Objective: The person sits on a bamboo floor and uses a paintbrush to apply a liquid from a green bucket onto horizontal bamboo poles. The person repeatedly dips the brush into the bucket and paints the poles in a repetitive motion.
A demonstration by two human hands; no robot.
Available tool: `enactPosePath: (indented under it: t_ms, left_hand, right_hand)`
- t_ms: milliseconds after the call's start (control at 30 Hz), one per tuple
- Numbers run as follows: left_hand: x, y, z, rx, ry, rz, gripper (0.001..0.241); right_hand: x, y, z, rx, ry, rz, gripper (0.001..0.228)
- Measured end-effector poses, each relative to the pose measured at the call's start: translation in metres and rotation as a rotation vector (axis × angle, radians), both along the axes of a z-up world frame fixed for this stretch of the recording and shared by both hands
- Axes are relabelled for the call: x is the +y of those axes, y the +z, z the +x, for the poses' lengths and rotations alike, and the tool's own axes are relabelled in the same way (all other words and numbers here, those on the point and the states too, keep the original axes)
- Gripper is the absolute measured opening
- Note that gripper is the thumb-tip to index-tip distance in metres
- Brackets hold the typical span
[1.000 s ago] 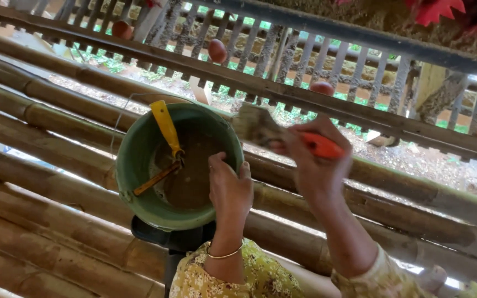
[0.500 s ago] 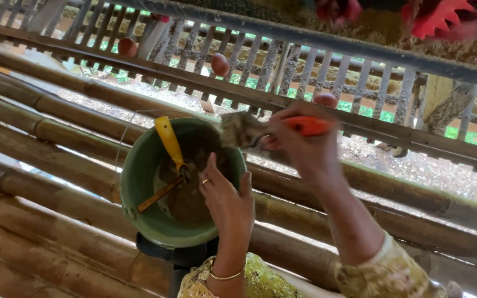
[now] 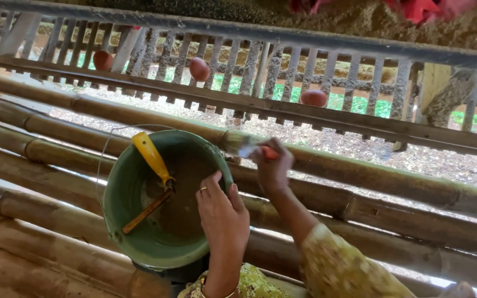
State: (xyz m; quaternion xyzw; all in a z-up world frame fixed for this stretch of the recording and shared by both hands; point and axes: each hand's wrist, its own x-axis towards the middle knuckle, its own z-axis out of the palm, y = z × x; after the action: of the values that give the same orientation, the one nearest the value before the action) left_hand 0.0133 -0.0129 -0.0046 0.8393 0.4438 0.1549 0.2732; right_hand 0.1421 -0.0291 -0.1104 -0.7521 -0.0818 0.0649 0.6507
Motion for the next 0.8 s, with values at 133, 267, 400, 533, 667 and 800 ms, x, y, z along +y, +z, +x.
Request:
enactPosePath:
  t_ms: [133,267,400,533,667,800]
  left_hand:
    - [0.001,-0.001,0.003,0.065,0.027,-0.049,0.033]
    - [-0.002,0.001,0.003,0.1,0.004,0.025,0.032]
    - [-0.002,0.005,0.007,0.169,-0.014,0.077,0.033]
    - [-0.002,0.0,0.012,0.118,-0.013,0.131,0.035]
    - [-0.006,0.011,0.014,0.117,-0.015,-0.092,0.046]
    - [-0.005,0.011,0.011,0.035,-0.012,-0.098,0.034]
  right_hand:
    - [-0.035,0.029,-0.018,-0.379,-0.105,-0.12,0.013]
    - [-0.006,0.025,-0.034,-0.254,0.042,0.115,0.014]
    - [-0.017,0.001,-0.029,-0.203,0.111,-0.006,0.022]
    - [-0.058,0.013,-0.036,-0.482,-0.048,-0.156,0.022]
    - [-0.028,0.017,-0.046,-0.517,0.021,0.02,0.013]
    - [-0.017,-0.016,-0.038,-0.274,0.002,0.07,0.013]
